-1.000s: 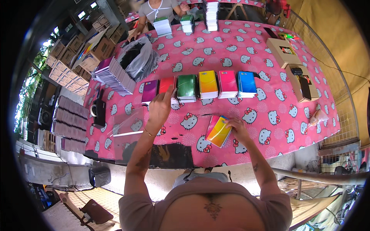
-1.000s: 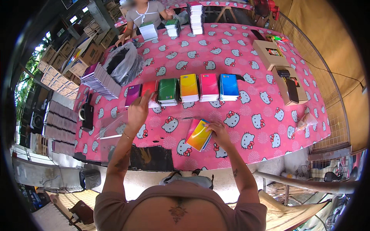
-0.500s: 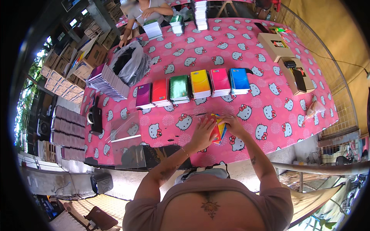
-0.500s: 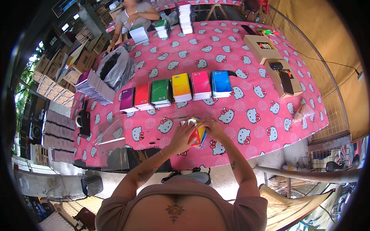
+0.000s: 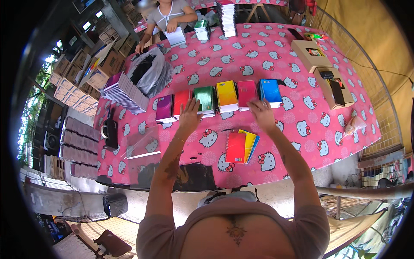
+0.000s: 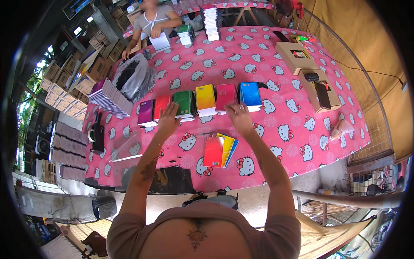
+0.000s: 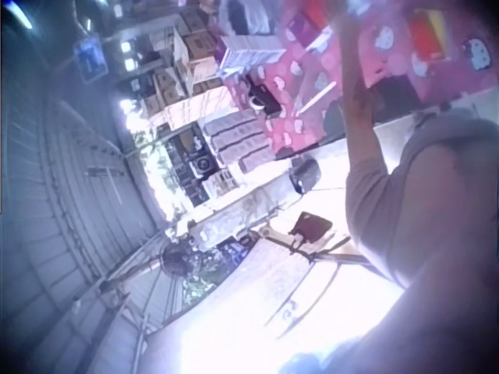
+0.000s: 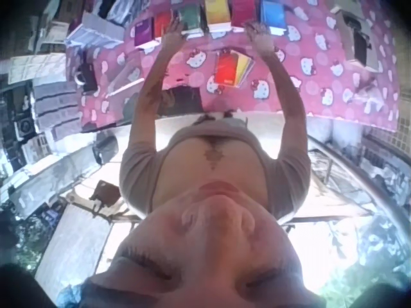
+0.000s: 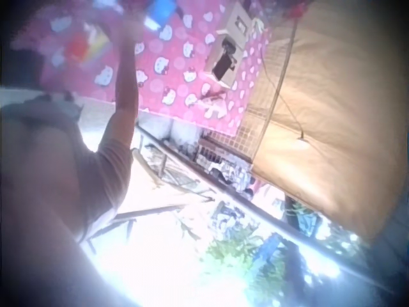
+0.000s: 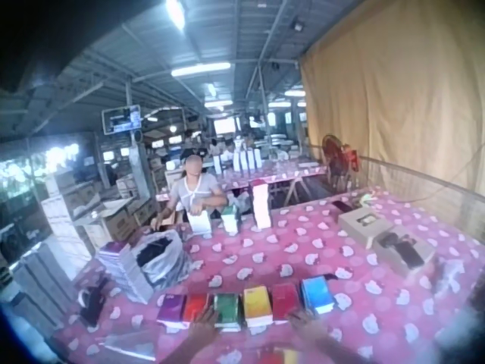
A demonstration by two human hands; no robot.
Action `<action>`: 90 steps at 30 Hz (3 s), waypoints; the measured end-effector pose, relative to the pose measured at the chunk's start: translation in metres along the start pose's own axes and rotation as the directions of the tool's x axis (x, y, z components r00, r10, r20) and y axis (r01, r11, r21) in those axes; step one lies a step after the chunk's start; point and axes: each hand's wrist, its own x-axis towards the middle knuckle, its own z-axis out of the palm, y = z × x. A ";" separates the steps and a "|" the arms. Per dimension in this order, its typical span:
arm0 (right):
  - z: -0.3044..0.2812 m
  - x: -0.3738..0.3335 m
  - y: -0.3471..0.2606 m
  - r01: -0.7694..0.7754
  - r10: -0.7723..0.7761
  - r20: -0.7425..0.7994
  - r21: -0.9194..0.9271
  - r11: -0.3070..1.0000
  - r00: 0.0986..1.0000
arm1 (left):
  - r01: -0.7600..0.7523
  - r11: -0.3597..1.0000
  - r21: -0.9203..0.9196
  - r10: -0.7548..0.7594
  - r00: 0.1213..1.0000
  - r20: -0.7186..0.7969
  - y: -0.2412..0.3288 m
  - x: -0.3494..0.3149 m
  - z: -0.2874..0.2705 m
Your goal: The person places stacks of colored paper into clear plastic bags by hand and seals them using adhesive tape.
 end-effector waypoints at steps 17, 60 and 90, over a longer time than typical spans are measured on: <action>-0.016 -0.045 -0.011 -0.377 0.363 -0.108 -0.173 0.910 0.926 | -0.467 0.817 -0.340 0.476 0.877 -0.060 0.142 -0.110 -0.033; -0.024 -0.094 -0.097 -0.770 0.530 0.792 0.532 -0.352 0.305 | -0.178 0.744 -0.644 0.296 0.952 0.080 0.092 0.002 -0.134; -0.009 -0.057 -0.319 -0.417 0.252 0.382 0.903 0.102 0.889 | 0.185 0.026 -0.982 -0.003 0.983 0.185 0.001 -0.237 -0.093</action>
